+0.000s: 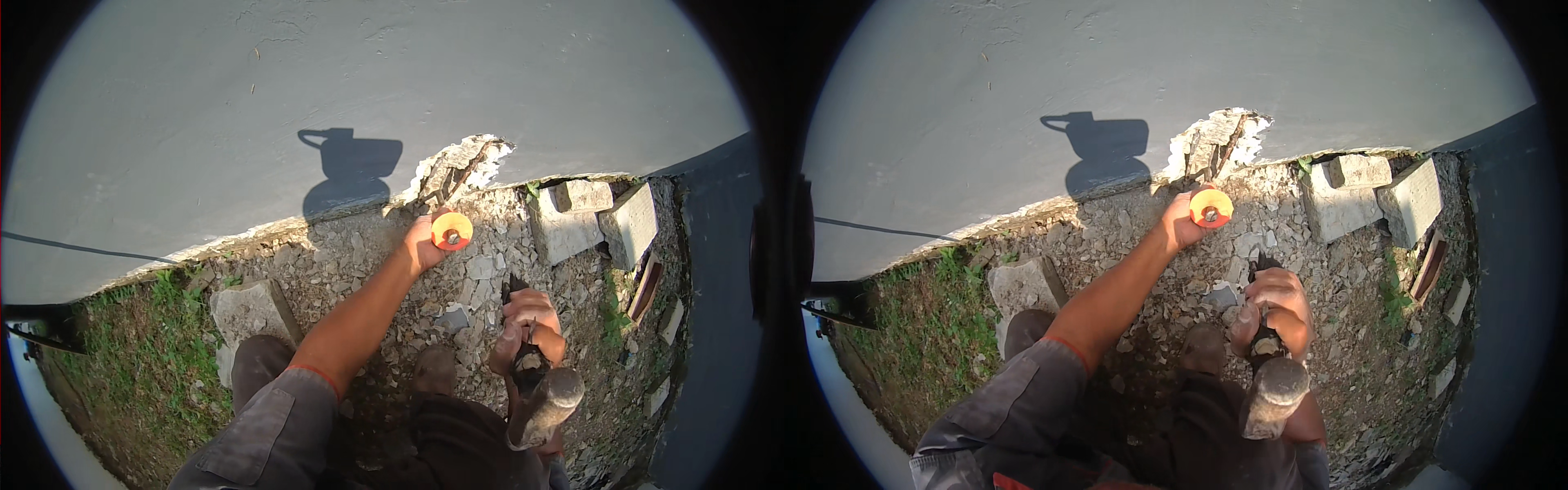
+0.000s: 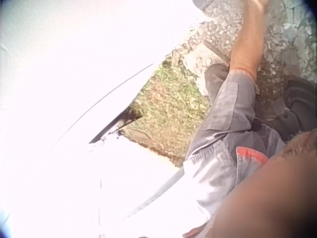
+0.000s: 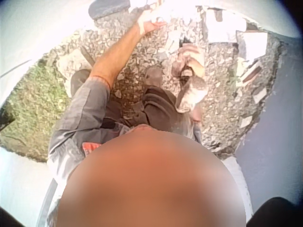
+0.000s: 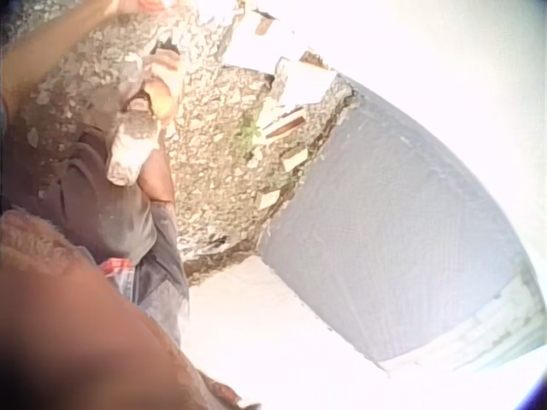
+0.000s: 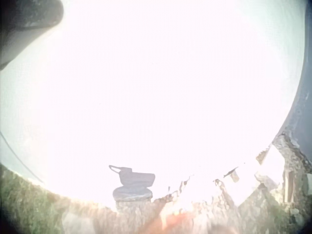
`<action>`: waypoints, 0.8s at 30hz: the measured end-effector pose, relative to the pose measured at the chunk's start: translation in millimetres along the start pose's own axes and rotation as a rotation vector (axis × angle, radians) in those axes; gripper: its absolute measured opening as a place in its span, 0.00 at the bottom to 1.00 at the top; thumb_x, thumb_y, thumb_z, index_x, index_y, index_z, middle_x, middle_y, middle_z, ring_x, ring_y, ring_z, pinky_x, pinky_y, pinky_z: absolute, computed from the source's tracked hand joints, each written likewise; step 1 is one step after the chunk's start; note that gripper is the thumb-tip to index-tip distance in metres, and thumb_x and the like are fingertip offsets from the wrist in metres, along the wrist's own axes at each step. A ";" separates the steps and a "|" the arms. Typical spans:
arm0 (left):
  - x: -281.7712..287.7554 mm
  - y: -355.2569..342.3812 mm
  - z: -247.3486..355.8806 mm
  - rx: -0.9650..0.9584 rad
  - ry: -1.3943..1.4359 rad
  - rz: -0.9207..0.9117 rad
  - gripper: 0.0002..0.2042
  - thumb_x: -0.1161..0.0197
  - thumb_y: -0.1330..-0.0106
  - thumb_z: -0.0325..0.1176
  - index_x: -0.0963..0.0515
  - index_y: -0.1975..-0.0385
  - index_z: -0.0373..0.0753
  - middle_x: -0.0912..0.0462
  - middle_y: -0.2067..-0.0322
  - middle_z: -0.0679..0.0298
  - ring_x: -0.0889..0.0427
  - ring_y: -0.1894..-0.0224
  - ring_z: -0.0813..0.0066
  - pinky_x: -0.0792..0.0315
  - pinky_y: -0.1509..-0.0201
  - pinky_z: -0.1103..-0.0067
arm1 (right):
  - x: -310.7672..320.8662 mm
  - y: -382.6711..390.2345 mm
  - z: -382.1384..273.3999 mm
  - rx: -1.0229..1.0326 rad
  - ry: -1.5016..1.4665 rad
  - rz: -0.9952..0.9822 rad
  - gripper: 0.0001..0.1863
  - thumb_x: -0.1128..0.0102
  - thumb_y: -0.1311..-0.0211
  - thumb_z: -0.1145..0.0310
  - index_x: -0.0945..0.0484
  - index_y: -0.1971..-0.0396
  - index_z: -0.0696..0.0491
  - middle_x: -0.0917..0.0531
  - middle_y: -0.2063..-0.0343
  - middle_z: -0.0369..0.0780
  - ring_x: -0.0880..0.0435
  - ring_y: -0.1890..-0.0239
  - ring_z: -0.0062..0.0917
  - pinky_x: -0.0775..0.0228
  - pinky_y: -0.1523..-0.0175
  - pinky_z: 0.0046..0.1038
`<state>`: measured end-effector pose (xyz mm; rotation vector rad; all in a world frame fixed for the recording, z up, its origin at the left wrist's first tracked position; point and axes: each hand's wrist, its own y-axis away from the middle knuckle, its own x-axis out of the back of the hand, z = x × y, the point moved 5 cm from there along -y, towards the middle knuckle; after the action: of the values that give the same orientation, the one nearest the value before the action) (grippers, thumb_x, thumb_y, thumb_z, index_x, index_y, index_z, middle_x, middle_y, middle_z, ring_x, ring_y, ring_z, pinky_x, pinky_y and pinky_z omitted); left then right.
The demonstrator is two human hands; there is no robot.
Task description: Using a chisel and a stone to chip away at a hole in a concrete wall for repair or inspection.
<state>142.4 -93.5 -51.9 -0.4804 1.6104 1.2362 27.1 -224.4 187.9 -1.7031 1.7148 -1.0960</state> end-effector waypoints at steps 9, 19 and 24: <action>23.9 -7.4 8.6 -0.033 -0.173 0.008 0.09 0.51 0.32 0.36 0.27 0.66 0.37 0.21 0.67 0.53 0.20 0.67 0.57 0.23 0.59 0.61 | -23.1 86.3 72.5 -0.907 0.202 -0.390 0.13 0.34 0.56 0.71 0.24 0.70 0.61 0.19 0.78 0.45 0.20 0.76 0.25 0.30 0.68 0.27; 31.7 -6.1 4.1 -0.033 -0.119 0.018 0.11 0.54 0.32 0.35 0.25 0.65 0.36 0.21 0.66 0.53 0.20 0.62 0.58 0.25 0.55 0.58 | -13.7 93.2 83.2 -0.958 0.436 -0.547 0.13 0.33 0.54 0.70 0.24 0.71 0.61 0.18 0.78 0.46 0.17 0.76 0.29 0.29 0.68 0.28; 40.8 -16.9 9.7 -0.058 -0.116 0.055 0.07 0.48 0.33 0.32 0.27 0.65 0.35 0.22 0.67 0.53 0.21 0.65 0.57 0.25 0.55 0.56 | -24.6 101.2 95.7 -0.979 0.421 -0.529 0.13 0.33 0.54 0.69 0.24 0.71 0.61 0.18 0.77 0.47 0.16 0.74 0.31 0.28 0.67 0.29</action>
<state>143.2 -81.4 -95.4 -0.3956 1.5022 1.3307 47.1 -229.5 47.9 -2.7962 2.3715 -0.8993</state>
